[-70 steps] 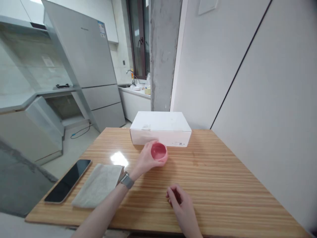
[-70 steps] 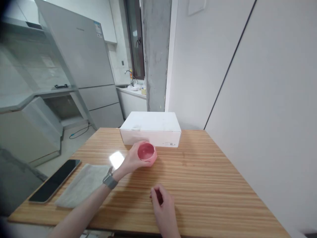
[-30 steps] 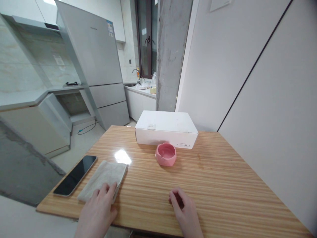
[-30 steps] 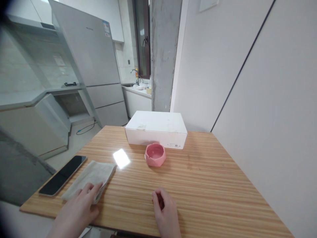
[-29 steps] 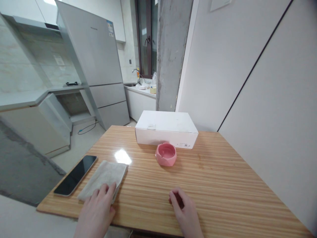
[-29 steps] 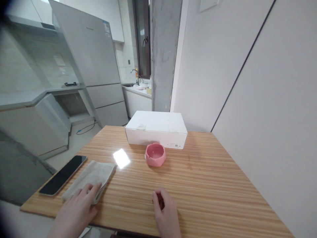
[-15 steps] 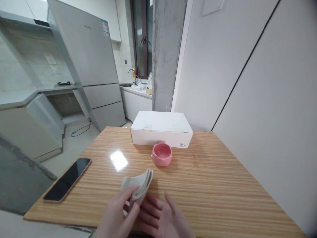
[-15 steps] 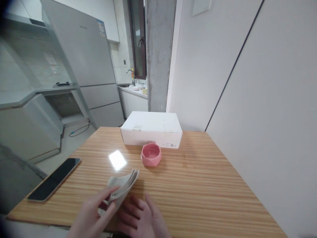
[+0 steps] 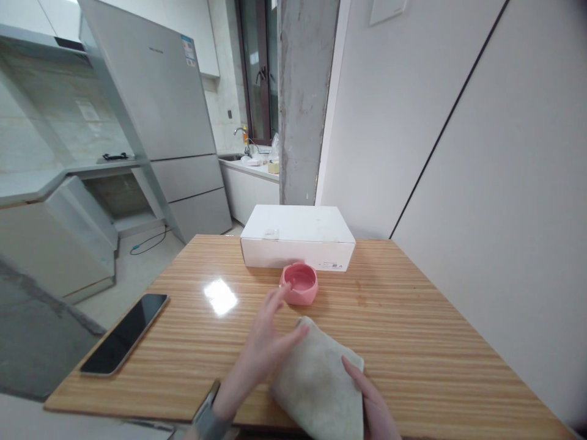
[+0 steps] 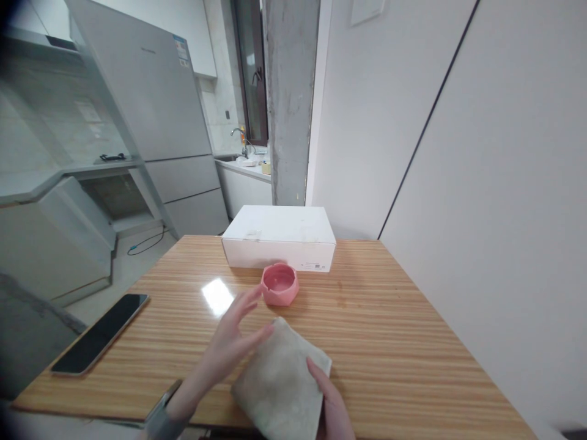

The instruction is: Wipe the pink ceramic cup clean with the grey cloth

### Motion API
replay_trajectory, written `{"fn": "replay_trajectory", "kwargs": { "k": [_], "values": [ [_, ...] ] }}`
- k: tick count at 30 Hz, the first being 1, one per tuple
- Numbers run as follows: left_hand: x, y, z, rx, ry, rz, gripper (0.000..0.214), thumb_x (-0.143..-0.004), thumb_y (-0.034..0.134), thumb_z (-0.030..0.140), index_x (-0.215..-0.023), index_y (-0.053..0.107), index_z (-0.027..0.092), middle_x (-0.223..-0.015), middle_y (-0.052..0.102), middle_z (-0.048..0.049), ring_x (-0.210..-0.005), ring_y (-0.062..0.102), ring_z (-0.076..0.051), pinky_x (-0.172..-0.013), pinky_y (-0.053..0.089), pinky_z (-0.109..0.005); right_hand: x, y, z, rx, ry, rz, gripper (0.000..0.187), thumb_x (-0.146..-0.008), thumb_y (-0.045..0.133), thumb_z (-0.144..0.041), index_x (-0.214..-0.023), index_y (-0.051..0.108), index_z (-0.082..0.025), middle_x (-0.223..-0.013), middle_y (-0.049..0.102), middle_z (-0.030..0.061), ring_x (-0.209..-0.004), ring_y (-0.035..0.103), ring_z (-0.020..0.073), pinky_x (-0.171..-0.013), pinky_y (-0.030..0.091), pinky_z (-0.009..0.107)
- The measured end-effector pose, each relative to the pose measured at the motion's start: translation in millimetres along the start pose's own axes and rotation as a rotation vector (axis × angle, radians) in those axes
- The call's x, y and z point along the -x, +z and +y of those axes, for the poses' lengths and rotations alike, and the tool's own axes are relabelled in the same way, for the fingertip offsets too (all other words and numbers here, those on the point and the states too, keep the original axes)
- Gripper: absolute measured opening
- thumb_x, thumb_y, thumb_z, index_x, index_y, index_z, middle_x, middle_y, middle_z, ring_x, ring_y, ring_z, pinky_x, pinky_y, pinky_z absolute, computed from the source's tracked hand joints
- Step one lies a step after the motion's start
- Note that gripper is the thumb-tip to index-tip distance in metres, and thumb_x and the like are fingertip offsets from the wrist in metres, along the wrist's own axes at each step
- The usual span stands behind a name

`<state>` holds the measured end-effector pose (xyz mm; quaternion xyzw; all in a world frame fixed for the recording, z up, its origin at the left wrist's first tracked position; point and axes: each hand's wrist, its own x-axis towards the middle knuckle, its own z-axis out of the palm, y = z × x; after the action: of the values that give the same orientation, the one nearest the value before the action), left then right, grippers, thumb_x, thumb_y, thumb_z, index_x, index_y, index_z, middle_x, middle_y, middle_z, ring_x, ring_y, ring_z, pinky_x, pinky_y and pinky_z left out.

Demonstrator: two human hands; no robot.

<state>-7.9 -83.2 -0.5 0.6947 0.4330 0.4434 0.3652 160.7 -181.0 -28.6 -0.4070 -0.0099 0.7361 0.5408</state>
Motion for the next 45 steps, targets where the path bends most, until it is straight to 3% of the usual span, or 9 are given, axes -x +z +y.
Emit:
{"fn": "replay_trajectory", "kwargs": {
  "k": [4, 9, 14, 21, 24, 29, 35, 42, 45],
  "values": [
    [-63, 12.9, -35, -0.036, -0.043, -0.036, 0.115, -0.050, 0.090, 0.029, -0.148, 0.029, 0.016, -0.151, 0.035, -0.0187, -0.142, 0.030, -0.035, -0.117, 0.025, -0.050, 5, -18, -26, -0.065, -0.140, 0.213, 0.049, -0.068, 0.080, -0.036, -0.109, 0.068, -0.012, -0.087, 0.079, 0.0119, -0.091, 0.074, 0.0334, -0.084, 0.059, 0.046],
    [-82, 29.1, -63, 0.072, 0.053, -0.064, 0.105, -0.050, 0.091, 0.027, -0.140, 0.036, 0.021, -0.137, 0.053, -0.0120, -0.127, 0.050, -0.030, -0.110, 0.036, -0.046, -3, -27, -73, -0.131, -0.579, 0.404, 0.048, -0.072, 0.076, -0.032, -0.118, 0.064, -0.022, -0.100, 0.078, 0.0055, -0.094, 0.074, 0.0264, -0.084, 0.060, 0.042],
    [-84, 32.0, -59, 0.104, 0.047, -0.063, 0.084, -0.053, 0.089, 0.027, -0.126, 0.048, 0.020, -0.124, 0.061, -0.0099, -0.115, 0.059, -0.028, -0.101, 0.043, -0.044, -42, 6, -102, 0.167, -1.056, 0.482, 0.054, -0.080, 0.068, -0.047, -0.127, 0.058, -0.022, -0.121, 0.071, 0.0060, -0.120, 0.061, 0.0237, -0.096, 0.053, 0.037],
    [-80, 37.7, -45, 0.064, 0.100, 0.016, 0.090, -0.051, 0.086, 0.025, -0.130, 0.045, 0.019, -0.128, 0.057, -0.0106, -0.119, 0.055, -0.029, -0.104, 0.041, -0.042, -108, 54, -75, 0.831, -1.127, -0.061, 0.046, -0.076, 0.073, -0.050, -0.110, 0.073, -0.020, -0.130, 0.066, 0.0105, -0.138, 0.043, 0.0323, -0.117, 0.029, 0.047],
    [-77, 33.5, -42, 0.094, 0.152, 0.020, 0.093, -0.049, 0.083, 0.016, -0.133, 0.043, 0.020, -0.133, 0.053, -0.0101, -0.123, 0.052, -0.029, -0.107, 0.038, -0.041, -116, 53, -67, 1.174, -1.308, -0.251, 0.043, -0.095, 0.049, -0.045, -0.132, 0.060, -0.025, -0.151, 0.046, 0.0058, -0.149, 0.021, 0.0284, -0.121, 0.017, 0.053],
    [-80, 26.1, -38, 0.490, -0.013, -0.082, 0.090, -0.051, 0.086, 0.020, -0.132, 0.046, 0.019, -0.136, 0.053, -0.0116, -0.128, 0.049, -0.029, -0.112, 0.034, -0.040, -109, 44, -71, 1.335, -1.429, -0.317, 0.044, -0.099, 0.038, -0.034, -0.141, 0.050, -0.026, -0.150, 0.047, 0.0059, -0.148, 0.022, 0.0283, -0.119, 0.021, 0.054],
    [-83, 28.1, -32, 1.068, -0.369, -0.197, 0.051, -0.090, 0.052, 0.053, -0.127, 0.057, 0.019, -0.139, 0.056, -0.0082, -0.131, 0.049, -0.023, -0.110, 0.037, -0.034, -103, 40, -85, 1.387, -1.452, -0.408, 0.043, -0.099, 0.036, -0.030, -0.138, 0.053, -0.024, -0.147, 0.051, 0.0076, -0.146, 0.027, 0.0299, -0.117, 0.025, 0.056],
    [-73, 22.6, -38, 0.953, -0.667, -0.445, 0.066, -0.088, 0.045, 0.067, -0.129, 0.060, 0.017, -0.119, 0.069, -0.0104, -0.101, 0.067, -0.026, -0.074, 0.056, -0.034, -90, 42, -97, 1.432, -1.453, -0.562, 0.044, -0.097, 0.038, -0.032, -0.135, 0.057, -0.023, -0.140, 0.058, 0.0093, -0.143, 0.034, 0.0323, -0.114, 0.029, 0.057],
    [-74, 19.5, -32, 0.846, -0.698, -0.369, 0.067, -0.086, 0.046, 0.069, -0.126, 0.062, 0.017, -0.111, 0.072, -0.0098, -0.089, 0.068, -0.024, -0.061, 0.053, -0.030, -92, 43, -102, 1.509, -1.440, -0.624, 0.044, -0.094, 0.042, -0.026, -0.135, 0.056, -0.020, -0.139, 0.059, 0.0104, -0.143, 0.034, 0.0317, -0.115, 0.031, 0.056]
  ]
}}
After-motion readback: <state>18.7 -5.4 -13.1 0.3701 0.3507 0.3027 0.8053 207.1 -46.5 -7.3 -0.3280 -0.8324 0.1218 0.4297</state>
